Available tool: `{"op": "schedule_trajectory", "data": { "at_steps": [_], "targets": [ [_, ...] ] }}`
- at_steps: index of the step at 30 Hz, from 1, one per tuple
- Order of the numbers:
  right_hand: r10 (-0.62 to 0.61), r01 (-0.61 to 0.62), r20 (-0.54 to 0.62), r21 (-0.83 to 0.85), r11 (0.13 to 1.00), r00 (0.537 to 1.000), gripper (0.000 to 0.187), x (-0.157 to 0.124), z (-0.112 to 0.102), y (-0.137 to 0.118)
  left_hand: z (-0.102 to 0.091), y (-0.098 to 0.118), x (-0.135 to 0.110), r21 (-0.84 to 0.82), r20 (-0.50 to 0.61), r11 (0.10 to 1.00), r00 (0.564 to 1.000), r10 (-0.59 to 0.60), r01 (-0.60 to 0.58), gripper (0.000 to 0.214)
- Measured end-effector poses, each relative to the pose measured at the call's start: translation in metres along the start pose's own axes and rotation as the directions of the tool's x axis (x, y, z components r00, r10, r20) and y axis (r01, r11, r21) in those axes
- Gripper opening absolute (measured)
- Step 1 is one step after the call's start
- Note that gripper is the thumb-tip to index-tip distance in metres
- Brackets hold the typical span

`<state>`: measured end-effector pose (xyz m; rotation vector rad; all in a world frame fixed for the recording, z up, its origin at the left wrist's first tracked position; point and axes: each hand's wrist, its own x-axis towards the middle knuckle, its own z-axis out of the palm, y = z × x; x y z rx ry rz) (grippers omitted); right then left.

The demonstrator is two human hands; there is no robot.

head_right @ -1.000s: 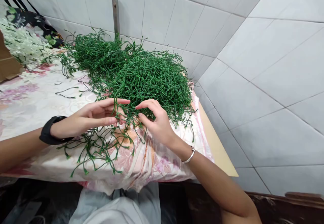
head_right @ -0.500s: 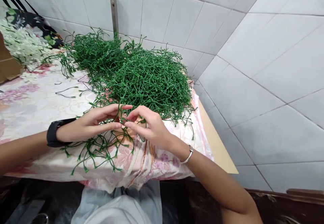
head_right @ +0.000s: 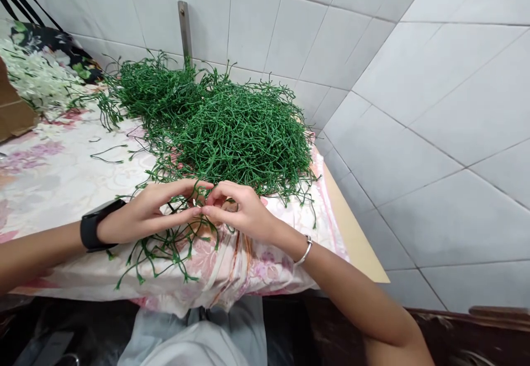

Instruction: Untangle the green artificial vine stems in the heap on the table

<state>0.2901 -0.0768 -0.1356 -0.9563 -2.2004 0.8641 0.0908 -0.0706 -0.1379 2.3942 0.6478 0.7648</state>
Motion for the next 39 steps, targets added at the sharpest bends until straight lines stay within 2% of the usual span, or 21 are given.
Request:
{"op": "schedule_trajectory", "data": {
  "at_steps": [5,8,12,17,19,24,30,35,39],
  "targets": [
    [0.026,-0.026,0.0,0.136,0.99,1.0,0.012,-0.0013,-0.0004,0.0009,0.001,-0.0018,-0.0026,0.016,-0.02,1.0,1.0,0.012,-0.012,0.034],
    [-0.016,0.02,-0.04,0.094,0.995,0.999,0.008,-0.0012,-0.0004,0.0032,0.0006,-0.0009,-0.0029,0.043,-0.043,0.999,0.999,0.003,-0.002,0.029],
    [-0.099,0.1,-0.04,0.049,0.994,0.994,0.008,0.0003,-0.0001,0.0048,-0.0001,0.0007,-0.0028,0.01,-0.044,1.0,0.999,-0.029,0.029,0.026],
    [0.03,-0.036,0.058,0.096,0.995,0.998,0.015,-0.0001,-0.0013,0.0009,-0.001,0.0017,-0.0028,0.014,-0.018,0.999,0.999,-0.04,0.04,0.019],
    [0.039,-0.044,0.061,0.078,0.996,0.997,0.017,-0.0005,-0.0018,-0.0011,-0.0014,0.0024,-0.0025,0.019,-0.022,0.999,0.999,-0.039,0.039,0.017],
    [-0.038,0.037,-0.005,-0.019,0.999,0.999,0.016,-0.0005,-0.0006,-0.0017,-0.0018,0.0031,-0.0004,0.023,-0.036,0.997,0.996,-0.077,0.078,0.015],
    [-0.056,0.05,-0.091,-0.068,0.996,0.994,0.01,-0.0017,0.0005,-0.0002,-0.0003,-0.0002,0.0011,0.014,-0.077,0.99,0.987,-0.14,0.141,0.022],
    [-0.121,0.095,-0.118,-0.205,0.974,0.986,0.006,-0.0031,0.0037,0.0009,0.0004,-0.0028,0.0015,0.124,-0.026,0.989,0.997,-0.075,0.078,0.019],
    [-0.154,0.125,-0.111,-0.235,0.964,0.982,0.009,-0.0025,0.0064,0.0016,0.0001,-0.0021,0.0033,0.088,-0.009,0.994,0.998,-0.067,0.067,0.014]
  ]
}}
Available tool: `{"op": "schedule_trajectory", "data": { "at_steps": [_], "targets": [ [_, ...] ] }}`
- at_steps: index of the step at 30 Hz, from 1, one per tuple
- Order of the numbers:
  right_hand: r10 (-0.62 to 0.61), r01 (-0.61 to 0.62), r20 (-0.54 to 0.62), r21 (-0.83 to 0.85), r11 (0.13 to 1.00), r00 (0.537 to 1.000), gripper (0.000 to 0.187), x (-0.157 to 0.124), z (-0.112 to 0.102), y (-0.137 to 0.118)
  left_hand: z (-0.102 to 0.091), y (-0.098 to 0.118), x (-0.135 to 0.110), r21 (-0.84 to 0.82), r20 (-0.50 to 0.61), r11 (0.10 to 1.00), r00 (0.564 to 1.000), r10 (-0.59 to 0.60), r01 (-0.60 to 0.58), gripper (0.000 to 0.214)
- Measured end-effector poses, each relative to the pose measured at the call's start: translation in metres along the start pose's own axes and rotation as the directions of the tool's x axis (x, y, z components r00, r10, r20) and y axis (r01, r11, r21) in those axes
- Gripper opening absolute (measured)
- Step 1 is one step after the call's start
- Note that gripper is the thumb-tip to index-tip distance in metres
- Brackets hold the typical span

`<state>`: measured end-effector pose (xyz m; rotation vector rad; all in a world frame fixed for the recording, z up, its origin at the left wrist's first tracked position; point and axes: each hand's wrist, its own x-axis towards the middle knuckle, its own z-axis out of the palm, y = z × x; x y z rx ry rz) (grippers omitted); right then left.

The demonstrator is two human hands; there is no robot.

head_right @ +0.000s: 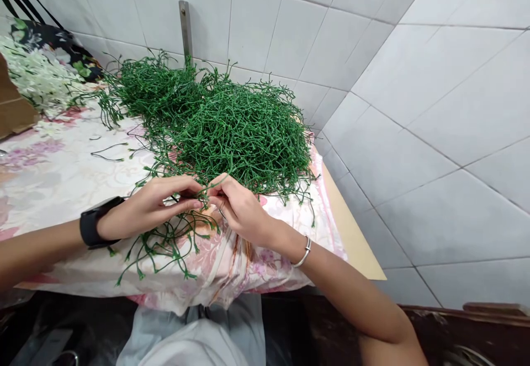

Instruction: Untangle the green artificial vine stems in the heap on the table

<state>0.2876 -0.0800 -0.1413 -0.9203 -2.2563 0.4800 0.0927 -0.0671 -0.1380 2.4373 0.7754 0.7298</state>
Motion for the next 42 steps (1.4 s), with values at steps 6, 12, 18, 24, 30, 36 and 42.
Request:
{"op": "schedule_trajectory", "data": {
  "at_steps": [6,12,18,24,30,36,42],
  "targets": [
    [0.047,-0.054,0.073,0.088,0.995,0.996,0.015,0.002,-0.004,0.0,-0.002,0.001,0.002,-0.122,0.033,0.992,0.999,-0.03,0.033,0.012],
    [0.057,-0.064,0.177,0.034,0.997,0.983,0.022,0.005,-0.008,-0.006,-0.003,0.001,0.003,-0.217,0.115,0.972,0.991,-0.066,0.09,0.015],
    [0.028,-0.046,0.312,0.051,0.998,0.95,0.025,0.004,-0.009,-0.008,-0.006,0.007,0.004,-0.253,0.22,0.967,0.975,0.027,0.031,0.015],
    [-0.048,-0.016,0.359,0.172,0.985,0.932,0.018,0.004,-0.012,-0.007,-0.011,0.009,0.004,-0.246,0.272,0.969,0.959,0.073,-0.004,0.016],
    [-0.065,0.017,0.377,0.129,0.992,0.924,0.017,0.004,-0.01,-0.006,-0.004,0.011,0.0,-0.195,0.255,0.98,0.963,0.087,-0.037,0.016],
    [-0.059,-0.029,0.391,0.215,0.976,0.919,0.012,0.003,-0.007,-0.01,0.0,0.012,-0.003,-0.184,0.247,0.982,0.964,0.098,-0.053,0.02],
    [0.005,-0.089,0.192,0.434,0.897,0.981,0.04,0.003,-0.026,-0.002,-0.017,0.008,-0.002,-0.267,0.242,0.963,0.97,0.03,0.037,0.024]
  ]
}}
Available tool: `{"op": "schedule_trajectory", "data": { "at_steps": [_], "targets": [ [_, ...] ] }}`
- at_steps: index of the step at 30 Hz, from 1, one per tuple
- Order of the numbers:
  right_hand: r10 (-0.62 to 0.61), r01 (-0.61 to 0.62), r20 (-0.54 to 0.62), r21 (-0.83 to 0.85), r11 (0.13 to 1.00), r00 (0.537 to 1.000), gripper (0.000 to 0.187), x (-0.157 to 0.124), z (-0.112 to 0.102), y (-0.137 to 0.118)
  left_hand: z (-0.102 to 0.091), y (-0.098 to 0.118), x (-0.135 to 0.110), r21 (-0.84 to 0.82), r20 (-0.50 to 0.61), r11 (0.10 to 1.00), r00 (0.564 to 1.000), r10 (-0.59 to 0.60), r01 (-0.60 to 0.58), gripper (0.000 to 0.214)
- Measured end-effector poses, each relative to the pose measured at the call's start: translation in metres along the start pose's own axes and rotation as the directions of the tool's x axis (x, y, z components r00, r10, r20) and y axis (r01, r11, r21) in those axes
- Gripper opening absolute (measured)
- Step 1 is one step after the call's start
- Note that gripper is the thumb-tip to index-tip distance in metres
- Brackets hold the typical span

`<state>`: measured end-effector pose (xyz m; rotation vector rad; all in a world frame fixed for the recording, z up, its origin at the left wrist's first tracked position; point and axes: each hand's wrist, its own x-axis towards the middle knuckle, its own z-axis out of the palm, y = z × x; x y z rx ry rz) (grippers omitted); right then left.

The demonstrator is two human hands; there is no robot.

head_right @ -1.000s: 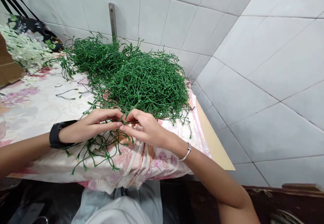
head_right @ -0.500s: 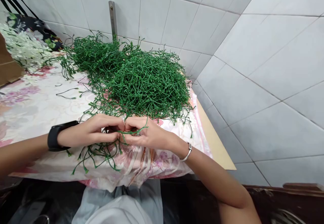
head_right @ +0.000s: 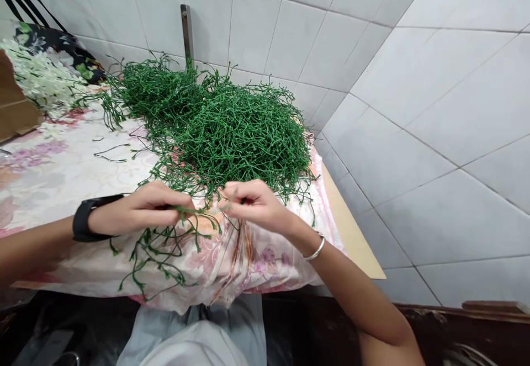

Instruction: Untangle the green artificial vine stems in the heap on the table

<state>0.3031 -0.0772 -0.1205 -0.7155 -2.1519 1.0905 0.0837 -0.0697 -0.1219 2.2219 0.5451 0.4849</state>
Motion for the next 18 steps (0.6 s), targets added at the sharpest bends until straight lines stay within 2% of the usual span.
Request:
{"op": "schedule_trajectory", "data": {
  "at_steps": [4,9,12,15,18],
  "targets": [
    [0.041,-0.033,-0.21,0.04,0.999,0.977,0.034,-0.002,-0.021,0.001,-0.009,-0.003,0.001,-0.107,-0.166,0.99,0.98,-0.112,0.095,0.022],
    [0.042,-0.073,-0.325,-0.084,0.994,0.945,0.027,0.003,-0.026,0.011,-0.009,-0.01,0.006,-0.283,-0.294,0.956,0.942,-0.159,0.073,0.019],
    [0.022,-0.118,-0.309,-0.295,0.948,0.951,0.019,0.005,-0.022,0.016,-0.01,-0.013,0.007,-0.323,-0.344,0.945,0.924,-0.165,0.049,0.018],
    [-0.033,-0.087,-0.207,-0.542,0.836,0.978,0.015,0.007,-0.018,0.019,-0.012,-0.015,0.007,-0.331,-0.355,0.943,0.921,-0.161,0.037,0.018],
    [-0.076,-0.042,-0.147,-0.664,0.746,0.986,0.016,0.009,-0.016,0.022,-0.013,-0.019,0.009,-0.331,-0.347,0.943,0.926,-0.15,0.029,0.017]
  ]
}}
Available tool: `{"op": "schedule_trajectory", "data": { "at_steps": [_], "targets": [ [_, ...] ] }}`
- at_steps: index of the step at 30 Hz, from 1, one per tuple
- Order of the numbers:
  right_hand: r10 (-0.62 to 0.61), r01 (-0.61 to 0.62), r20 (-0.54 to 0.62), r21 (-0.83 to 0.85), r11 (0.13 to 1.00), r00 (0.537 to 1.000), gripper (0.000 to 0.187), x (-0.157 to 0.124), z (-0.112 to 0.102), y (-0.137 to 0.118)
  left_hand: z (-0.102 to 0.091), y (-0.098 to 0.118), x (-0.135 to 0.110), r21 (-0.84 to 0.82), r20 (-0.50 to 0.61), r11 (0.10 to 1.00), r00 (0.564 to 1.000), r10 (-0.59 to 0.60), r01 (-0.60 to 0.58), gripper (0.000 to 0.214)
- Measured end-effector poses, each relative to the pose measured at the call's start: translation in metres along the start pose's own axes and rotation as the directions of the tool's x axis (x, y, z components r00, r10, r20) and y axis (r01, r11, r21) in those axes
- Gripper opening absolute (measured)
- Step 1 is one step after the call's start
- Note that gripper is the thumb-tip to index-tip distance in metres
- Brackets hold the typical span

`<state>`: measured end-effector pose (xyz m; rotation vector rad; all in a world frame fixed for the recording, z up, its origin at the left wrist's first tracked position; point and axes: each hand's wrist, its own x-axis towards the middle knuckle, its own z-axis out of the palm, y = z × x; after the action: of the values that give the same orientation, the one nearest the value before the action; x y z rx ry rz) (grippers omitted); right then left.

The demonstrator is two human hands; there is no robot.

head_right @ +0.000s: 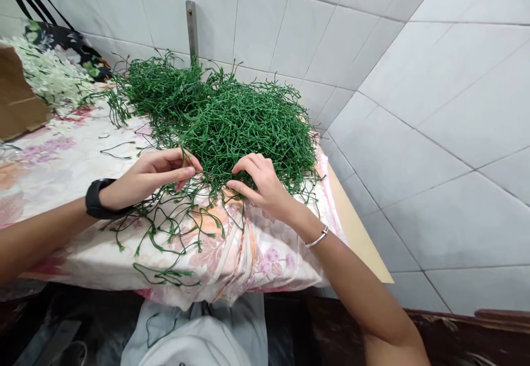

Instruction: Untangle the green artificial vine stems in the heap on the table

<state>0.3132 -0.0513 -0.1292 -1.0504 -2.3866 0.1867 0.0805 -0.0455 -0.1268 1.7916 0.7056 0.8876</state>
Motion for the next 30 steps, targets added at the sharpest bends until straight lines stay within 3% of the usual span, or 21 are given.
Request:
{"op": "schedule_trajectory", "data": {
  "at_steps": [5,8,10,11,12,14,16,19,21,22,26,30],
  "targets": [
    [-0.109,0.11,-0.147,-0.003,0.994,0.983,0.011,0.0,-0.013,-0.004,-0.002,-0.01,0.007,-0.024,0.033,0.999,0.999,0.028,-0.028,0.014],
    [-0.175,0.186,-0.199,0.037,0.982,0.964,0.01,-0.006,-0.036,-0.031,-0.003,-0.018,0.011,-0.041,0.042,0.998,0.998,0.052,-0.05,0.013],
    [-0.246,0.249,-0.036,0.168,0.954,0.968,0.015,-0.016,-0.044,-0.062,-0.004,-0.023,0.013,-0.053,0.038,0.997,0.997,0.065,-0.063,0.012],
    [-0.328,0.3,0.082,0.246,0.922,0.941,0.017,-0.023,-0.042,-0.079,-0.005,-0.025,0.014,-0.06,0.031,0.996,0.997,0.073,-0.071,0.011],
    [-0.424,0.345,0.231,0.315,0.884,0.876,0.018,-0.032,-0.032,-0.096,-0.006,-0.027,0.015,-0.066,0.024,0.995,0.996,0.082,-0.08,0.011],
    [-0.584,0.418,0.457,0.417,0.807,0.671,0.022,-0.052,0.006,-0.121,-0.007,-0.029,0.016,-0.077,0.012,0.992,0.995,0.098,-0.097,0.011],
    [-0.609,0.438,0.509,0.425,0.792,0.608,0.031,-0.076,0.066,-0.132,-0.008,-0.031,0.017,-0.077,0.003,0.991,0.994,0.107,-0.106,0.011],
    [-0.507,0.418,0.606,0.296,0.859,0.613,0.045,-0.106,0.166,-0.128,-0.009,-0.032,0.016,-0.076,-0.028,0.991,0.994,0.104,-0.106,0.011],
    [-0.465,0.434,0.635,0.218,0.874,0.617,0.047,-0.12,0.219,-0.12,-0.009,-0.032,0.016,-0.077,-0.046,0.991,0.994,0.103,-0.107,0.011],
    [-0.446,0.433,0.62,0.184,0.883,0.646,0.045,-0.124,0.239,-0.116,-0.009,-0.032,0.015,-0.077,-0.051,0.991,0.993,0.104,-0.108,0.012],
    [-0.452,0.445,0.517,0.148,0.883,0.726,0.041,-0.133,0.284,-0.11,-0.009,-0.035,0.016,-0.074,-0.056,0.991,0.992,0.111,-0.115,0.015],
    [-0.457,0.483,0.543,0.104,0.869,0.704,0.024,-0.134,0.3,-0.109,-0.008,-0.039,0.017,-0.083,-0.064,0.99,0.992,0.105,-0.11,0.019]
  ]
}}
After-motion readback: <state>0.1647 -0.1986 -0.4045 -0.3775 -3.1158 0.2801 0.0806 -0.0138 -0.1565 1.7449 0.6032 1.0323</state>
